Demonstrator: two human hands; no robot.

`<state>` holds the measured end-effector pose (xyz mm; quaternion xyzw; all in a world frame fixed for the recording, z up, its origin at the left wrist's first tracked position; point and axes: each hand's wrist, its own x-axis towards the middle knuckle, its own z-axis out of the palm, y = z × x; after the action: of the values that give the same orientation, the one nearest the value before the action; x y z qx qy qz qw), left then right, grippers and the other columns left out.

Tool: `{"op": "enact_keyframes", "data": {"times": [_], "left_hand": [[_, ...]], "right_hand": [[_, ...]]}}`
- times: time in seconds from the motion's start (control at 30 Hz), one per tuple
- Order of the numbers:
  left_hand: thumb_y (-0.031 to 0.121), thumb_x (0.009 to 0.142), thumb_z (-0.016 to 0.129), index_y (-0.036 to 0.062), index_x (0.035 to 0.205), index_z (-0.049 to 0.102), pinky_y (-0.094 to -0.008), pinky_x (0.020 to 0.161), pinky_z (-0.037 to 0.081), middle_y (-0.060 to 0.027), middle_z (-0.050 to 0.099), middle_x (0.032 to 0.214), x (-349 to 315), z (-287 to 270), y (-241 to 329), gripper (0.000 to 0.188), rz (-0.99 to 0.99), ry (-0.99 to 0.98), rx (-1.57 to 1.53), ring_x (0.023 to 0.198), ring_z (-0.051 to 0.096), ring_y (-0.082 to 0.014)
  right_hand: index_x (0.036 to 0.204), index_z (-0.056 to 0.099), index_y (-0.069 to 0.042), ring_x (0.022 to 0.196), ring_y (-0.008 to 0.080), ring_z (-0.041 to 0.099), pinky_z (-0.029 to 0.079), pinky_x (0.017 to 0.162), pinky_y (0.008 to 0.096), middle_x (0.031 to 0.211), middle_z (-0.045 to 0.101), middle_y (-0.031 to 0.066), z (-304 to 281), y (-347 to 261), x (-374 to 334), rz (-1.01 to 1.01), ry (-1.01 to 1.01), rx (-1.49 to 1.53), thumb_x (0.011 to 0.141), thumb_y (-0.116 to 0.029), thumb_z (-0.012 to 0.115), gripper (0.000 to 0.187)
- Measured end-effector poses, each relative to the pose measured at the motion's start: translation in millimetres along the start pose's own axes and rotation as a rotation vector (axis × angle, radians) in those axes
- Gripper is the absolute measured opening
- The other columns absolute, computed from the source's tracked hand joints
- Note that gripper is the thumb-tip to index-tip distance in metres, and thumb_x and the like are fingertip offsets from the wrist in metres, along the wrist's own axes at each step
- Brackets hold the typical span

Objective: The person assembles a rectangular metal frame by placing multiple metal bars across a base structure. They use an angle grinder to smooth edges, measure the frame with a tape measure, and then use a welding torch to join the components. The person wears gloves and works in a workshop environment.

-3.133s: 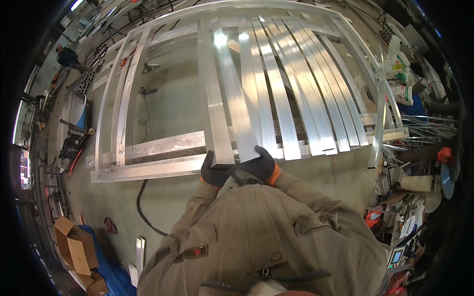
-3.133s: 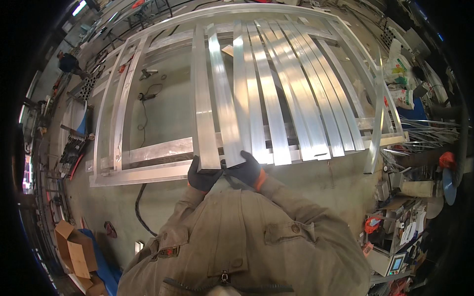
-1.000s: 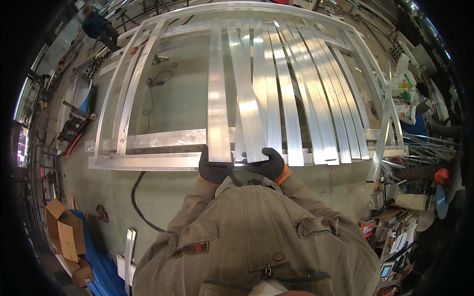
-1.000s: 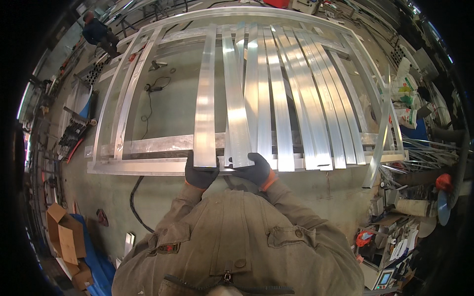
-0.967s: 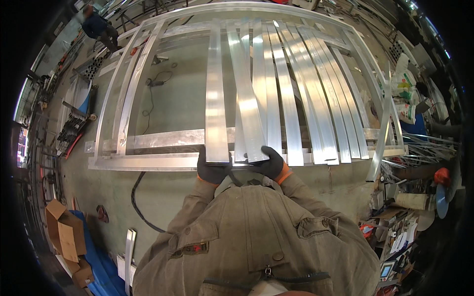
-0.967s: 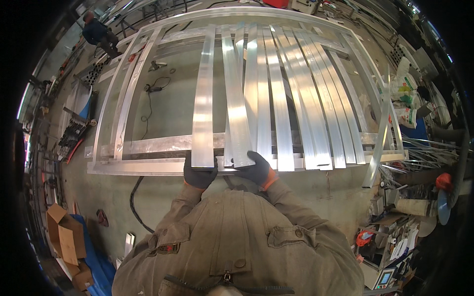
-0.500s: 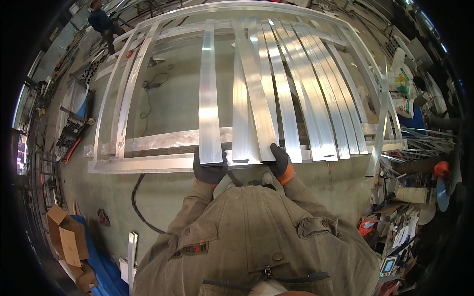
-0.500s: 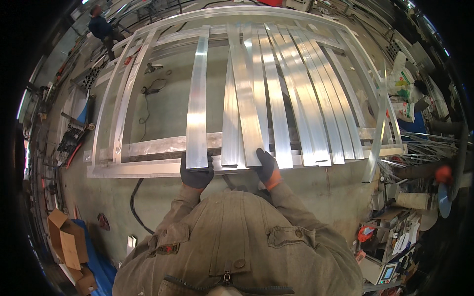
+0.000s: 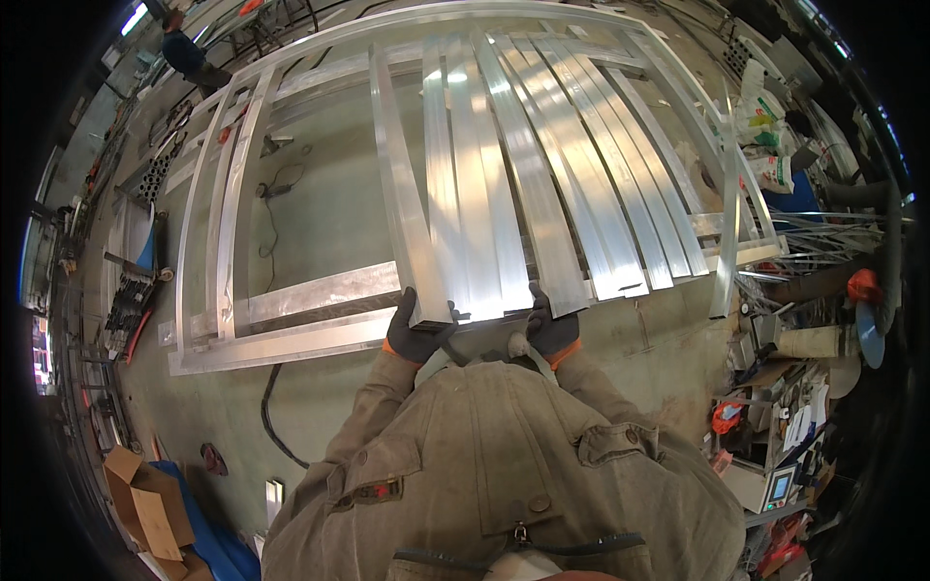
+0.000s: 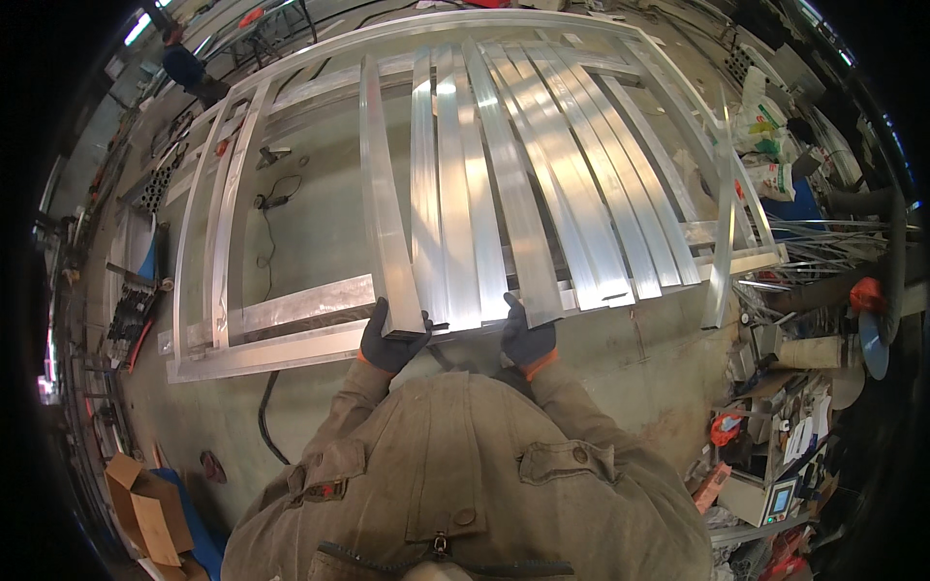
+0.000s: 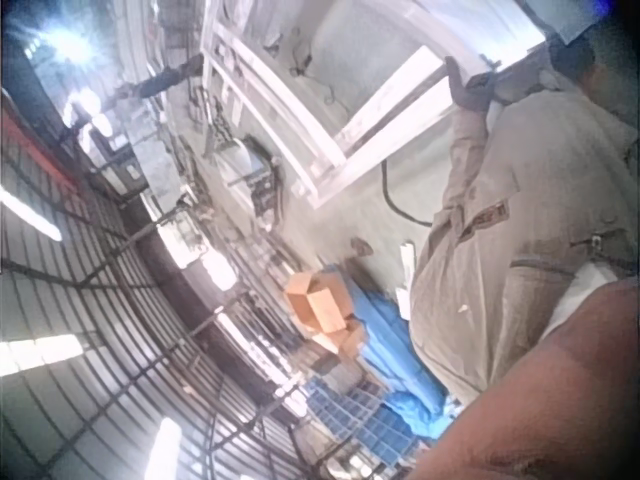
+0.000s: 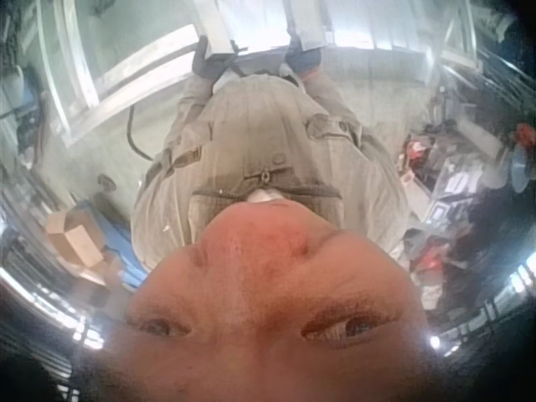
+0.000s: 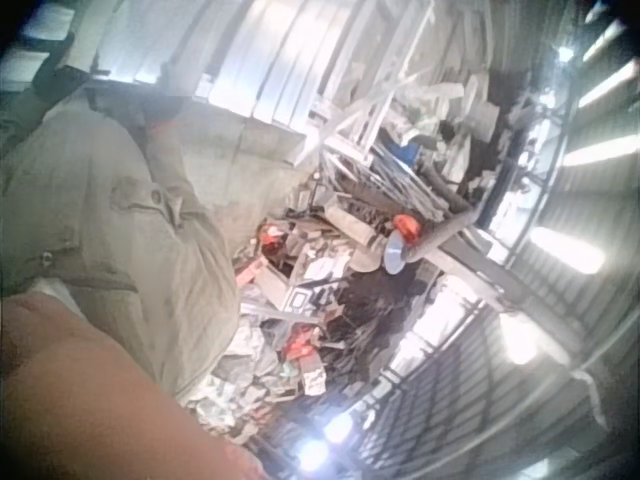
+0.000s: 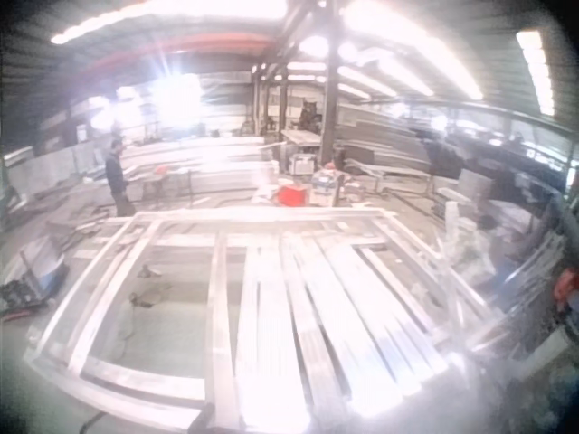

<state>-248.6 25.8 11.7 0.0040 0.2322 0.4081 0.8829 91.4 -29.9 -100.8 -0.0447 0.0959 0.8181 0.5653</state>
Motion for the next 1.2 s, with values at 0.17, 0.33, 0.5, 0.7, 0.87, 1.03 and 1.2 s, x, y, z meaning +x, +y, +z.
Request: {"op": "enact_keyframes", "data": {"times": [0.17,0.33,0.5,0.7,0.87,1.03,1.2], "left_hand": [[0.053,0.104,0.067,0.011,0.138,0.063,-0.0524,0.102,0.055,-0.0134,0.071,0.12,12,-3,-5,0.054,0.027,0.08,0.077,0.115,0.067,-0.0326],[0.047,0.103,0.071,0.0095,0.137,0.063,-0.0402,0.096,0.057,-0.0077,0.071,0.112,26,-14,-14,0.051,0.099,0.314,0.481,0.103,0.068,-0.0246],[0.053,0.1,0.074,0.0113,0.133,0.067,-0.0311,0.08,0.058,-0.0038,0.072,0.116,32,8,-23,0.054,-0.041,0.399,0.548,0.095,0.071,-0.0191],[0.06,0.092,0.08,0.0056,0.109,0.075,-0.0265,0.069,0.057,-0.0042,0.073,0.1,26,25,-29,0.057,0.104,0.494,0.663,0.081,0.07,-0.0157],[0.056,0.091,0.082,0.003,0.108,0.075,-0.0293,0.066,0.057,-0.0071,0.074,0.1,29,14,-25,0.056,0.131,0.519,0.791,0.076,0.07,-0.0165],[0.047,0.099,0.076,0.0018,0.118,0.071,-0.037,0.081,0.06,-0.009,0.074,0.104,14,9,-25,0.049,0.218,0.246,0.23,0.092,0.073,-0.0232],[0.059,0.107,0.056,0.0044,0.145,0.058,-0.0487,0.096,0.057,-0.0152,0.067,0.13,-2,8,-22,0.066,0.212,-0.206,-0.102,0.114,0.068,-0.0292]], "right_hand": [[0.144,0.062,-0.004,0.098,0.0157,0.07,0.057,0.087,0.0337,0.113,0.072,0.0061,-28,41,0,-0.124,-0.121,-1.417,0.114,-0.035,0.048,0.045],[0.143,0.063,-0.005,0.118,0.0248,0.067,0.056,0.099,0.0426,0.136,0.069,0.0119,61,57,16,0.336,0.344,-0.931,0.11,-0.033,0.059,0.044],[0.157,0.053,-0.021,0.128,0.0333,0.064,0.055,0.103,0.0458,0.15,0.059,0.018,95,82,65,0.284,0.015,-1.657,0.108,-0.018,0.057,0.049],[0.151,0.057,-0.021,0.114,0.0367,0.069,0.056,0.097,0.0416,0.132,0.063,0.0198,97,94,76,0.192,-0.188,-1.804,0.101,-0.007,0.061,0.052],[0.146,0.059,-0.007,0.111,0.0325,0.069,0.056,0.099,0.0413,0.126,0.066,0.0154,120,89,62,0.248,-0.054,-1.477,0.104,-0.023,0.065,0.045],[0.152,0.051,-0.001,0.132,0.0332,0.061,0.049,0.115,0.0446,0.146,0.061,0.0179,111,84,47,0.419,-0.031,-0.546,0.108,-0.033,0.062,0.055],[0.158,0.044,-0.002,0.141,0.0387,0.054,0.041,0.124,0.0488,0.152,0.056,0.0251,105,74,42,0.235,-0.036,-1.002,0.109,-0.035,0.059,0.061]]}}
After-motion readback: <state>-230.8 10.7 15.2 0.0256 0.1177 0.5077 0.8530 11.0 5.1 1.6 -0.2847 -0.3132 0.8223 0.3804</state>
